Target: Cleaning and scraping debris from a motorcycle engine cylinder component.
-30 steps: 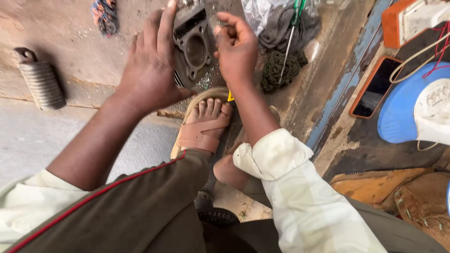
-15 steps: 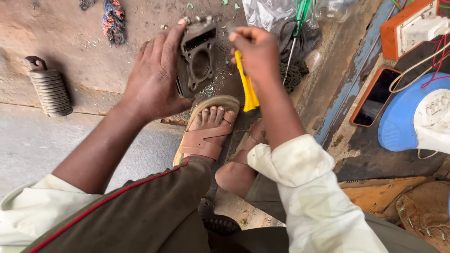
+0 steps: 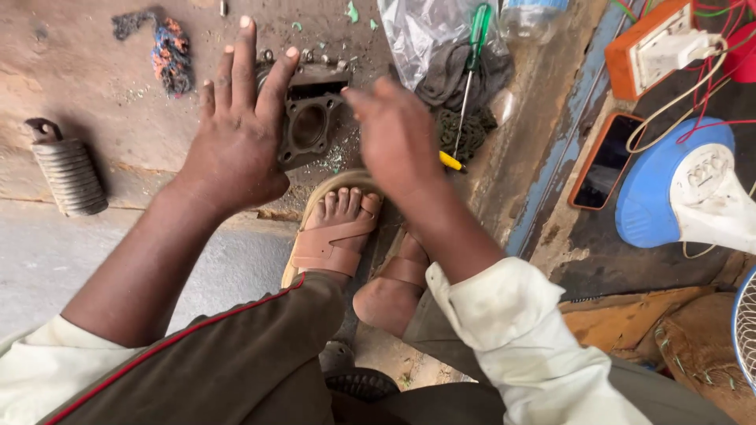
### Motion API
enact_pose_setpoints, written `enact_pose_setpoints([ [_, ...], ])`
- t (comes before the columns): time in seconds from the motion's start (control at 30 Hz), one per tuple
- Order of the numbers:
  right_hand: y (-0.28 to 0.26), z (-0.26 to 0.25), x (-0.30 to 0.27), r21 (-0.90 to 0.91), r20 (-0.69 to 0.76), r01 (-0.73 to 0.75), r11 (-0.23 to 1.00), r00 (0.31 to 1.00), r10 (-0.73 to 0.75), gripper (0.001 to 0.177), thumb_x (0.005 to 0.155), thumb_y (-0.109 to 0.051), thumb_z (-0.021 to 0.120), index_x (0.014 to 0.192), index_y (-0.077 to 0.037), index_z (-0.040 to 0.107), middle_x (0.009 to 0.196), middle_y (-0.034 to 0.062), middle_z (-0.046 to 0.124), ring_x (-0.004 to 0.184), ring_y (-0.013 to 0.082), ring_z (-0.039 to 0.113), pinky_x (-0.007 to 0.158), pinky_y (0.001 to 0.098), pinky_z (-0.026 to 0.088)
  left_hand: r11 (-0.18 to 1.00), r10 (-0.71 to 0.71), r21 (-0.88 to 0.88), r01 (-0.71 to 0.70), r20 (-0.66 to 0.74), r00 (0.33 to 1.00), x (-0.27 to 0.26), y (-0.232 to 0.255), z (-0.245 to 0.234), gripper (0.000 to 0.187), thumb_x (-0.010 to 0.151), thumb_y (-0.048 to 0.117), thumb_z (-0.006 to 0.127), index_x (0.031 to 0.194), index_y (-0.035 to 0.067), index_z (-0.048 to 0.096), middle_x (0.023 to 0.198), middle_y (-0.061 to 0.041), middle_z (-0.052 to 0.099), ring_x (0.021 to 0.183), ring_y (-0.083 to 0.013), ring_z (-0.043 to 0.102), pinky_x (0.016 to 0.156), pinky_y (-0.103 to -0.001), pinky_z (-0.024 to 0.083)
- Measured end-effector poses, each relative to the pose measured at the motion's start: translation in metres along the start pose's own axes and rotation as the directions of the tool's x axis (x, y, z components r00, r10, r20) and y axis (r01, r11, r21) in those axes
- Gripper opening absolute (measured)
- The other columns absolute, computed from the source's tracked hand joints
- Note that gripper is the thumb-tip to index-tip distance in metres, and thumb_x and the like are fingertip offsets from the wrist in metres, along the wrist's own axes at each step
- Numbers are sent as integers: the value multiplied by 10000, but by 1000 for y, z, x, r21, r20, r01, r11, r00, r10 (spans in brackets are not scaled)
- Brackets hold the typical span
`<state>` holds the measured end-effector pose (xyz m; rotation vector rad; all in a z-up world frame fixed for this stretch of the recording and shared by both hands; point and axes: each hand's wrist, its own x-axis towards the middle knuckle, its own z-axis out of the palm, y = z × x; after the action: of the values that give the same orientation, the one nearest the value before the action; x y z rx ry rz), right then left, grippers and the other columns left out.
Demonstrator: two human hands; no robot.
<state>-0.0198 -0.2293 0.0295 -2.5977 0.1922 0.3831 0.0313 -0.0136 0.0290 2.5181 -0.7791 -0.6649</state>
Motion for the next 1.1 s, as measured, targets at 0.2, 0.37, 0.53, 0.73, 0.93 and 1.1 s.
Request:
enact_pose_setpoints([
  [0.2,-10,13,-2,-162,-135,162,973,973,-185,206,969,-76,617,1121,-58,754,893,103,655,840,290,651,736,454,530,998,-56,-31,58,46,997,-2,-2,0,1251,586,5,786,1647,172,145,1666,-294,-1,1516,-557,182,1176,-679,285],
  [0.37,1,30,-16,-166,-198,389,906,887,-418,286,961,-22,585,1233,1,672,986,110,617,933,300,651,769,448,542,999,-17,-38,16,-8,1000,-4,-1,5,1248,613,47,825,1644,164,132,1656,-293,36,1492,-577,220,1170,-694,284],
  [0.53,-1,32,-14,-330,-184,234,915,934,-305,245,902,-71,620,1137,-65,690,940,90,606,909,315,633,732,471,497,998,-20,-64,20,3,1000,-4,-5,6,1256,582,8,796,1645,156,144,1660,-315,56,1478,-589,232,1158,-679,305],
  [0.73,0,41,-1,-406,-186,215,888,932,-311,284,872,-74,621,1143,-27,691,983,114,603,988,307,604,845,458,513,997,13,-78,-15,-35,999,4,-2,-1,1274,570,37,824,1653,164,166,1672,-280,111,1505,-547,267,1190,-658,315],
  [0.93,-26,30,-5,-461,-65,182,869,969,-237,151,837,-82,637,964,-47,711,968,113,636,978,296,618,880,450,523,998,-7,-68,10,40,999,-5,-1,4,1329,555,73,864,1666,134,137,1685,-293,99,1508,-548,248,1199,-650,303],
  [1.1,-15,40,10,-656,-54,157,738,966,-254,155,796,-84,639,911,-23,722,949,118,664,958,261,637,844,401,540,999,-29,-40,31,35,999,2,-1,0,1283,600,104,865,1651,119,130,1656,-312,86,1502,-553,221,1195,-656,267],
])
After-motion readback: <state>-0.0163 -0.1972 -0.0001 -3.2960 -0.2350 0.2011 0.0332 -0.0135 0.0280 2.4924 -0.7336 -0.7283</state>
